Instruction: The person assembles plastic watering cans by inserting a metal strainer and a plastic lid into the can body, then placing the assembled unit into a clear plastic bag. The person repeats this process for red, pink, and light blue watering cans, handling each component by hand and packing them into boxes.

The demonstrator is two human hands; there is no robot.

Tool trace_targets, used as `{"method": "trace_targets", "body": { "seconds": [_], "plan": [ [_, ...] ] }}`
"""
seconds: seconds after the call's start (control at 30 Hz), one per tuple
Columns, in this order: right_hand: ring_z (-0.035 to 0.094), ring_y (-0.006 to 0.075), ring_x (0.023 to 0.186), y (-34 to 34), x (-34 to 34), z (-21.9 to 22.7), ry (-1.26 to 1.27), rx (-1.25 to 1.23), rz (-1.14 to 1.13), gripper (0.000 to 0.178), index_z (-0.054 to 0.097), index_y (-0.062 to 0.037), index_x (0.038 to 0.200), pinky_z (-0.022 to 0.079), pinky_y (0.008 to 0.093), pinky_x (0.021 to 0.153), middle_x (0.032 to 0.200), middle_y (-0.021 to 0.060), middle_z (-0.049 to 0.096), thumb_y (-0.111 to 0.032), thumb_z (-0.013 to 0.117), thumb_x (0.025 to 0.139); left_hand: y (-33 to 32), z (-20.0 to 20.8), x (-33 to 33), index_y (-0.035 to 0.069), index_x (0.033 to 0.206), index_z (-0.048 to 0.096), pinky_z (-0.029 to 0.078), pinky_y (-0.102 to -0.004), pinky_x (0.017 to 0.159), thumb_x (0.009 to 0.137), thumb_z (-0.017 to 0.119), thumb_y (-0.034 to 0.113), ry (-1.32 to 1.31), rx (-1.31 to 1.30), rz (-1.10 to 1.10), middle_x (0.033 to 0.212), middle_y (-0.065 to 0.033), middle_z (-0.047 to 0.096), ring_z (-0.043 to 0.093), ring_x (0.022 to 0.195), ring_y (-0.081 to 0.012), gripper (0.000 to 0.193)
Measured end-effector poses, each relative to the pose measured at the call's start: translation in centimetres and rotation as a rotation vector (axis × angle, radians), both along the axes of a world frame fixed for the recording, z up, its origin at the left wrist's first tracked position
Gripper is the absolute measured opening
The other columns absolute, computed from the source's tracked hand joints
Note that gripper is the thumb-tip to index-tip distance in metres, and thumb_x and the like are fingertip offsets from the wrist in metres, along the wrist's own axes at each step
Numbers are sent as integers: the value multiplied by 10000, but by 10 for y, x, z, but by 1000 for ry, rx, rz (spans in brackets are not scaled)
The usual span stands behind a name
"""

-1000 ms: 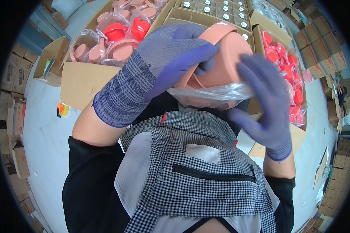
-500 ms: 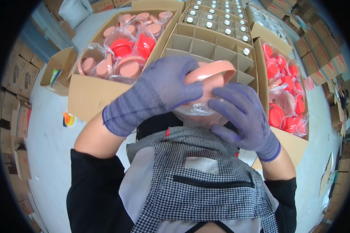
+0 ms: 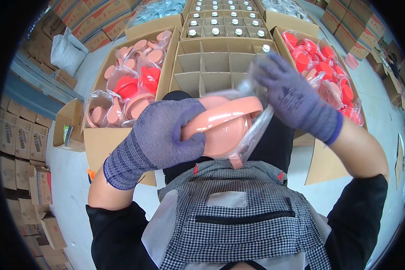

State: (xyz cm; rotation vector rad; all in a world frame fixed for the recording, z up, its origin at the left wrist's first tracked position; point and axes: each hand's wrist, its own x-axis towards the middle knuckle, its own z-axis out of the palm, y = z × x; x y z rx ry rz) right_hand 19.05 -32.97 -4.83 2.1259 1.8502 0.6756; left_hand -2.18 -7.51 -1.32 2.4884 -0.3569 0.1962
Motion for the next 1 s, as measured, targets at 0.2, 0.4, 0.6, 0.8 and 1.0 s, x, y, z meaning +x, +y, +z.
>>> {"method": "trace_targets", "body": {
  "seconds": [0.2,0.4,0.6,0.8,1.0],
  "plan": [
    [514,329,1330,-16,-21,76,145,4,122,302,756,-113,1094,314,529,1237,1247,104,639,-170,754,797,-2,8,11,-38,1056,669,529,-348,777,762,713,109,-7,-75,81,901,-140,664,660,805,-252,331],
    [594,341,1181,5,-53,45,858,376,436,335,718,-101,1109,430,539,1107,1136,107,651,-206,773,796,-16,10,35,-15,1261,647,538,-381,929,857,772,333,44,-263,-112,1141,-145,711,694,1053,-290,548],
    [637,310,1145,46,-50,45,1027,814,523,418,693,-110,1189,473,522,1037,1150,110,681,-288,779,820,-18,-10,61,-28,1453,459,435,-389,1096,857,792,289,-129,180,245,1380,-144,605,572,1280,-272,753],
    [664,302,992,-72,58,-30,499,1034,130,378,688,-79,1139,521,487,867,1056,110,697,-285,775,833,49,46,70,-57,1434,480,478,-376,1036,923,714,187,49,-232,748,1333,-153,605,591,1201,-224,613],
    [623,357,1229,-308,273,-139,636,1113,-1390,664,582,-92,1432,492,421,1071,1420,218,592,-381,748,858,63,79,68,-65,1452,503,385,-403,1162,1061,508,140,-380,-2,575,1501,-204,501,502,1364,-274,441]
  ]
}}
